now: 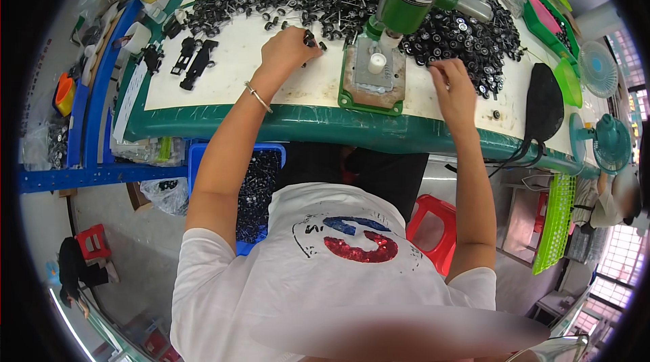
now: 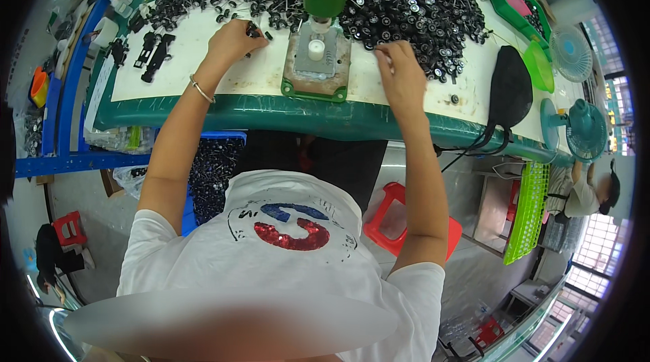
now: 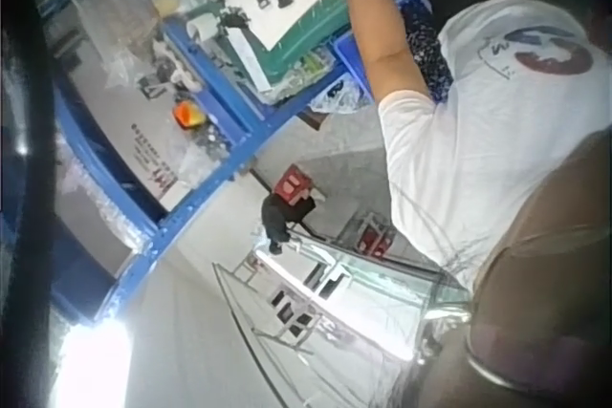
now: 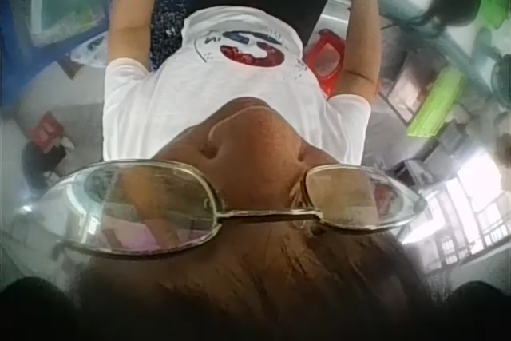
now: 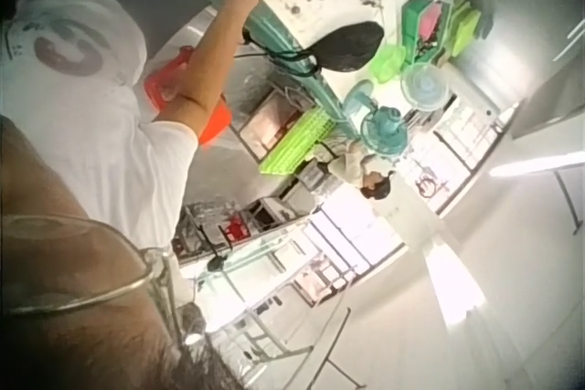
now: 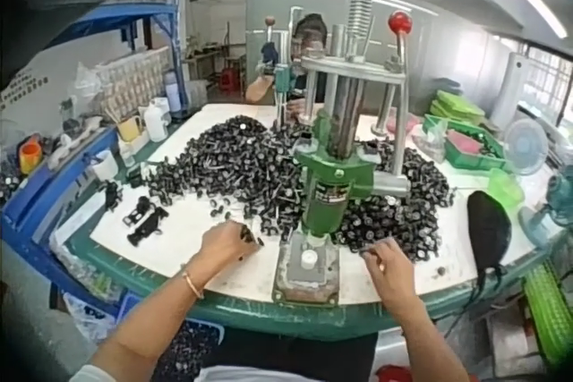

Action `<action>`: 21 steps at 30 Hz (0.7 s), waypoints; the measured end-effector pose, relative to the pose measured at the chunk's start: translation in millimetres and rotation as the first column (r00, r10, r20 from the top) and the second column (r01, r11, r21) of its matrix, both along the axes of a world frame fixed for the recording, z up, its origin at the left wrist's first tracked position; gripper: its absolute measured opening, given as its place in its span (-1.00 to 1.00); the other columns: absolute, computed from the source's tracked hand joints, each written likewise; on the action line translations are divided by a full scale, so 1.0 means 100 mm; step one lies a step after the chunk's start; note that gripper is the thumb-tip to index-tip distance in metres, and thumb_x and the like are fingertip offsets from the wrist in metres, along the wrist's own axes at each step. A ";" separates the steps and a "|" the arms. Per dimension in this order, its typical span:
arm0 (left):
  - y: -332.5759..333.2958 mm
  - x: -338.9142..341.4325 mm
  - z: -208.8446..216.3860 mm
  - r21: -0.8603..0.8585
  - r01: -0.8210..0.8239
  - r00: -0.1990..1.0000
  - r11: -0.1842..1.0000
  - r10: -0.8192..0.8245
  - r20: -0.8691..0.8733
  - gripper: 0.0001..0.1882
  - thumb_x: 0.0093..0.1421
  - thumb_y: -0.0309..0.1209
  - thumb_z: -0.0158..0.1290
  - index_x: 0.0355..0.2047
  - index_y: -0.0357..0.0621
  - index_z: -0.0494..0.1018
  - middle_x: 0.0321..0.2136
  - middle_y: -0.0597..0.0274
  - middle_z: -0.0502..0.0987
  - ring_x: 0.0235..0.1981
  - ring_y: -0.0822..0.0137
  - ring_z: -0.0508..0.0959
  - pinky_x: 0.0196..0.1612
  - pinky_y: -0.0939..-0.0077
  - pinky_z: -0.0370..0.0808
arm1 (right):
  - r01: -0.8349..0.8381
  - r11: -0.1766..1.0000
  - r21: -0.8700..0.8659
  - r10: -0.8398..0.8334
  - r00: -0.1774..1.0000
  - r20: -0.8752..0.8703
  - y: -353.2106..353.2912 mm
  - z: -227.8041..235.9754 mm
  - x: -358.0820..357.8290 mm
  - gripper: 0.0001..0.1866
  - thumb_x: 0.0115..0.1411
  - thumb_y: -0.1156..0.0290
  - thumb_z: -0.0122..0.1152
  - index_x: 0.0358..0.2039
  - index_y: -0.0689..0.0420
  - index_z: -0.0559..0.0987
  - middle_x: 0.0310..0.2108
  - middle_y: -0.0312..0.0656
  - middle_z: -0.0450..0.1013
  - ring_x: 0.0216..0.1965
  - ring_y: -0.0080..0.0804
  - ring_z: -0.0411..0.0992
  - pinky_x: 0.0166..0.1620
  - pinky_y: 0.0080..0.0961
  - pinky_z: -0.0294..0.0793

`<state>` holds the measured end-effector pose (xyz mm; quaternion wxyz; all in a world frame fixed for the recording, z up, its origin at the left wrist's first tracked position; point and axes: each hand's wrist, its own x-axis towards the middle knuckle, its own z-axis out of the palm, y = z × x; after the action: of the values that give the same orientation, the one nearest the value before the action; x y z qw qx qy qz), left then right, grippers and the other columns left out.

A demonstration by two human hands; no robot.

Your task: The person assembles small plastic components by hand using a manual press machine.

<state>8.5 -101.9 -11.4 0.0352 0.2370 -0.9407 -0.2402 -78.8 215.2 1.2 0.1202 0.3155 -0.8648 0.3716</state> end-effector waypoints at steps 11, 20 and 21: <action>0.25 0.30 0.25 0.850 0.236 0.928 0.471 0.150 -0.341 -0.82 0.02 -0.44 0.27 -0.37 -0.22 0.55 -0.50 0.29 0.56 -0.54 0.52 0.52 -0.48 0.70 0.38 | -0.107 0.939 -0.328 0.284 0.777 0.561 -0.71 0.16 0.18 -0.76 0.22 0.35 0.15 -0.22 0.25 0.60 -0.40 -0.24 0.45 -0.47 -0.51 0.41 -0.36 -0.56 0.40; 0.64 0.21 0.32 0.831 0.389 0.873 0.398 0.130 -0.471 -0.84 0.05 -0.48 0.24 -0.33 -0.21 0.54 -0.48 0.27 0.58 -0.53 0.53 0.53 -0.53 0.70 0.35 | -0.219 0.960 -0.175 0.264 0.918 0.295 -0.73 0.09 0.18 -0.74 0.23 0.30 0.12 -0.22 0.22 0.61 -0.36 -0.21 0.42 -0.50 -0.43 0.41 -0.40 -0.50 0.39; 0.68 0.20 0.34 0.822 0.396 0.876 0.410 0.099 -0.472 -0.84 0.05 -0.48 0.24 -0.34 -0.21 0.54 -0.50 0.28 0.58 -0.54 0.53 0.53 -0.52 0.71 0.36 | -0.219 0.960 -0.174 0.263 0.920 0.290 -0.71 0.10 0.18 -0.74 0.23 0.30 0.12 -0.22 0.22 0.61 -0.36 -0.21 0.42 -0.50 -0.43 0.41 -0.40 -0.50 0.39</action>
<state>28.9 -33.5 22.8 0.0969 0.0680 -0.6444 -0.7554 -60.8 144.4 11.5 -0.0424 0.3484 -0.7996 0.4873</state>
